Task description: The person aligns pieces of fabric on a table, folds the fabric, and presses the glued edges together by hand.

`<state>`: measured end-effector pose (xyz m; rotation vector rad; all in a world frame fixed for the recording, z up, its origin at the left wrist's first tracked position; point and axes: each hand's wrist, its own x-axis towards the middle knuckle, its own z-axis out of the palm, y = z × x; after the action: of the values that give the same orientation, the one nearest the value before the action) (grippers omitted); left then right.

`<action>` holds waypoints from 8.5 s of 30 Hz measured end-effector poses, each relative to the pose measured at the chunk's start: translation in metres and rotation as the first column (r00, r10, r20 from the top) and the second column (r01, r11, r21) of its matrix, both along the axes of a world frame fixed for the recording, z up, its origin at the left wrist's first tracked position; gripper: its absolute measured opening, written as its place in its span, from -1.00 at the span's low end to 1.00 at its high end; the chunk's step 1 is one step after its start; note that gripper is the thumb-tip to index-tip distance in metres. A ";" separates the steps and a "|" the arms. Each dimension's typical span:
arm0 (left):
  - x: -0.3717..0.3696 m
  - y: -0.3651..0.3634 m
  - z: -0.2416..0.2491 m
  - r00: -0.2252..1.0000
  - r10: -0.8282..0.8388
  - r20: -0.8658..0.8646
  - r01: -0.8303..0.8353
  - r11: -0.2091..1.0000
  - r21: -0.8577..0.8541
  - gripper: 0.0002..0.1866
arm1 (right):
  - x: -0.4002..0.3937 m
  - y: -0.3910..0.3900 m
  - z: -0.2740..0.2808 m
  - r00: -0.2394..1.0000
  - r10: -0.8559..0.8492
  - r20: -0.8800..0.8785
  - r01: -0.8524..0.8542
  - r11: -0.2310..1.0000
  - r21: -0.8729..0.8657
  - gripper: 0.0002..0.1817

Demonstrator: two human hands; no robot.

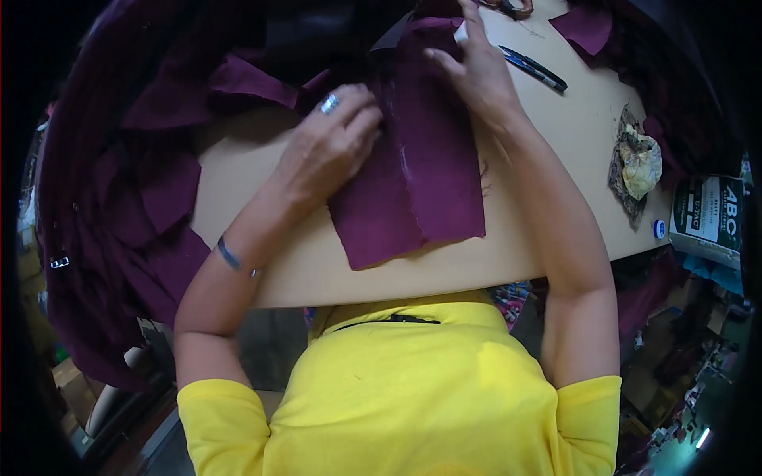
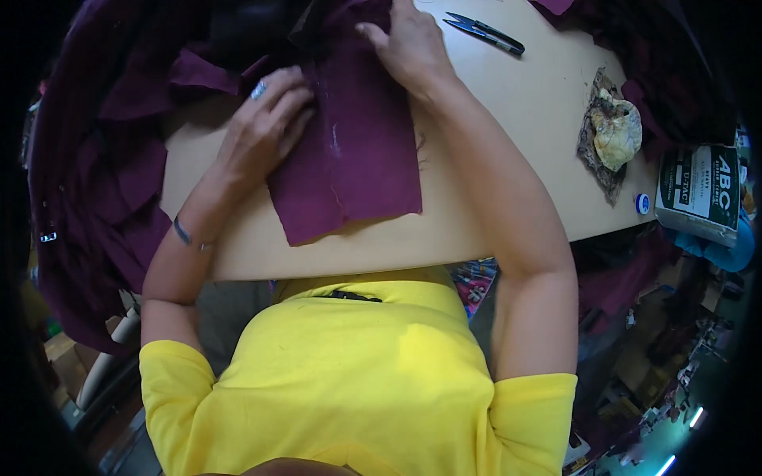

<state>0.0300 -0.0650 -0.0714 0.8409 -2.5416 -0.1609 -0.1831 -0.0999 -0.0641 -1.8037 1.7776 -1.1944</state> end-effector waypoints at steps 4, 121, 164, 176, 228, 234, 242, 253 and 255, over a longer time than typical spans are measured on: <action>-0.001 0.035 0.001 0.980 -0.175 -0.099 0.187 0.973 0.133 -0.69 | -0.008 0.056 -0.002 0.988 0.068 -0.137 -0.062 0.997 0.049 -0.15; -0.020 0.038 -0.001 0.986 -0.164 -0.027 0.165 0.983 0.077 -0.54 | -0.004 0.167 -0.009 0.707 0.331 -0.625 -0.598 0.751 -0.279 -0.47; -0.021 0.040 0.004 0.970 -0.240 0.031 0.238 0.970 0.048 -0.46 | -0.023 0.100 -0.005 0.980 0.029 -0.198 -0.024 0.999 0.027 -0.28; -0.016 0.046 0.004 0.938 -0.314 0.149 0.308 0.949 0.065 -0.50 | -0.026 0.098 -0.019 0.973 0.061 -0.223 -0.099 0.981 -0.166 -0.26; -0.026 0.009 0.006 0.984 -0.170 0.046 0.172 0.984 -0.041 -0.58 | -0.027 0.044 -0.023 0.994 -0.007 -0.112 -0.015 0.981 -0.192 -0.30; -0.024 0.003 0.002 0.969 -0.247 0.004 0.246 0.968 -0.046 -0.62 | -0.028 0.045 -0.019 0.993 -0.001 -0.121 -0.015 0.992 -0.127 -0.33; -0.026 0.005 0.004 0.983 -0.181 -0.037 0.182 0.983 0.020 -0.65 | -0.029 0.050 -0.022 0.999 -0.040 -0.016 0.038 0.994 -0.101 -0.30; -0.029 0.007 0.007 0.989 -0.140 -0.039 0.142 0.988 0.054 -0.66 | -0.069 0.148 0.034 0.667 0.134 0.733 -0.369 0.914 0.169 -0.51; -0.029 0.006 0.005 0.989 -0.143 -0.033 0.144 0.989 0.038 -0.65 | -0.081 0.176 0.037 0.469 0.200 0.860 -0.571 0.812 0.122 -0.59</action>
<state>0.0006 -0.0593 -0.0663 0.6651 -2.5780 -0.2684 -0.2638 0.0760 -0.0271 -1.0109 0.8628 -1.0826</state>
